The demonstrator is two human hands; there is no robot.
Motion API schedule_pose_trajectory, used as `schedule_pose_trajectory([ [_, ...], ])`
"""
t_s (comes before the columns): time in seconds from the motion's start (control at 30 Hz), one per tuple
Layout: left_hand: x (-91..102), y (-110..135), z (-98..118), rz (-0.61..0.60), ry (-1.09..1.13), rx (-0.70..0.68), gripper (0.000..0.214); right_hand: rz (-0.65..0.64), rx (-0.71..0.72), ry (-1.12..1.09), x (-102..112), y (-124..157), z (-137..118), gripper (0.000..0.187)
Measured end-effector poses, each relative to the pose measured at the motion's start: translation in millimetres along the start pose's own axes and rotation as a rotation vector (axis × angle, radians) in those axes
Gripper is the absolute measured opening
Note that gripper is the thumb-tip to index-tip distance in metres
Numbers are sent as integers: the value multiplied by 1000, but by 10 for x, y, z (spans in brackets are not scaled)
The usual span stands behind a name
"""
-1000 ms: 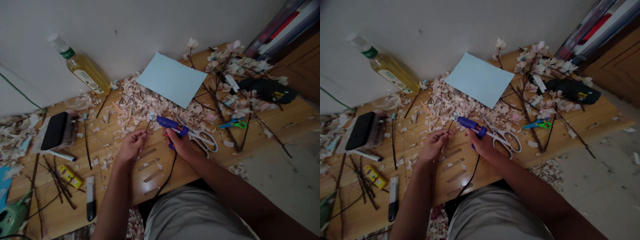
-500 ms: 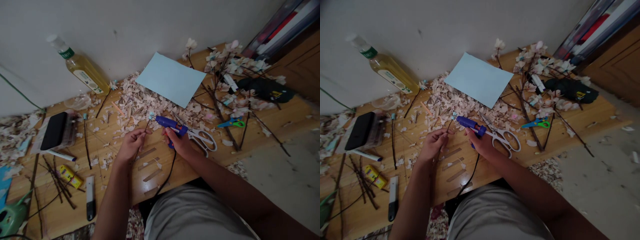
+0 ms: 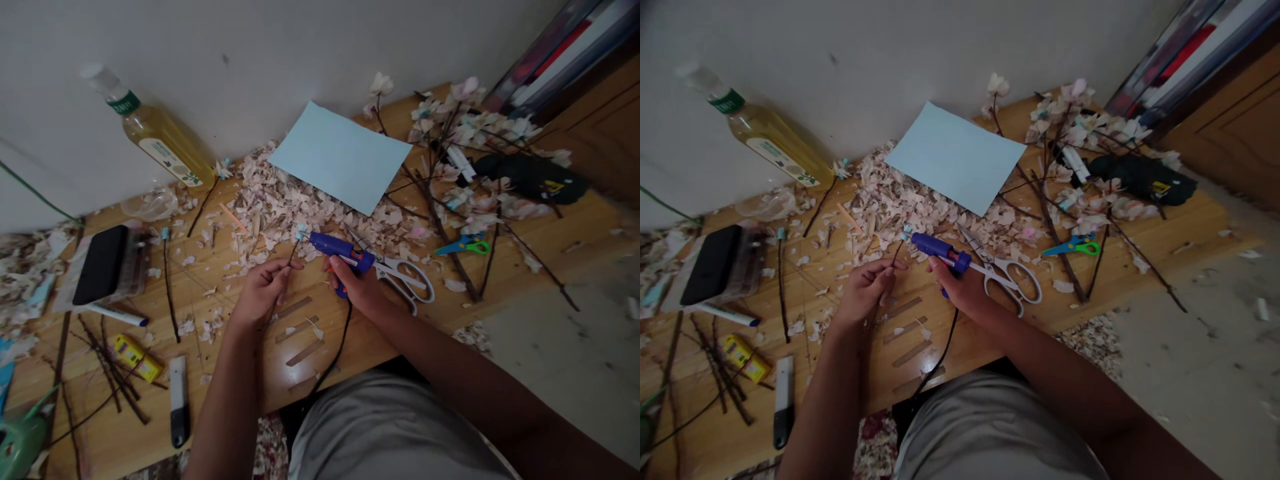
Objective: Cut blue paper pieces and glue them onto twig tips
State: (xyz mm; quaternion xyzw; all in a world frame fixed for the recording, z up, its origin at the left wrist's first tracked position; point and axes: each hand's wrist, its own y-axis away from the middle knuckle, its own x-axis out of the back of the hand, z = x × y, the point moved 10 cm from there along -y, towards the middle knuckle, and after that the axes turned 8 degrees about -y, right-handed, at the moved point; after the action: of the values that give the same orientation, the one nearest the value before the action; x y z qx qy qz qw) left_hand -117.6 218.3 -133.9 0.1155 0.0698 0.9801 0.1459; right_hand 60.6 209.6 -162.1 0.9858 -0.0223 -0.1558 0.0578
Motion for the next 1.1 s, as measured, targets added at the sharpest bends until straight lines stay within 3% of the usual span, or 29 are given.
schedule_pose_trajectory([
  [0.5,4,2,-38,-5,3,-2,48,-10,-24,1,-18,2,-43,53],
  [0.77,-5,-2,-11,-10,2,-21,47,-104,24,-84,-48,14,-30,41],
  [1.1,-5,3,-13,-8,-27,-21,51,-52,3,-13,-45,7,-52,52],
])
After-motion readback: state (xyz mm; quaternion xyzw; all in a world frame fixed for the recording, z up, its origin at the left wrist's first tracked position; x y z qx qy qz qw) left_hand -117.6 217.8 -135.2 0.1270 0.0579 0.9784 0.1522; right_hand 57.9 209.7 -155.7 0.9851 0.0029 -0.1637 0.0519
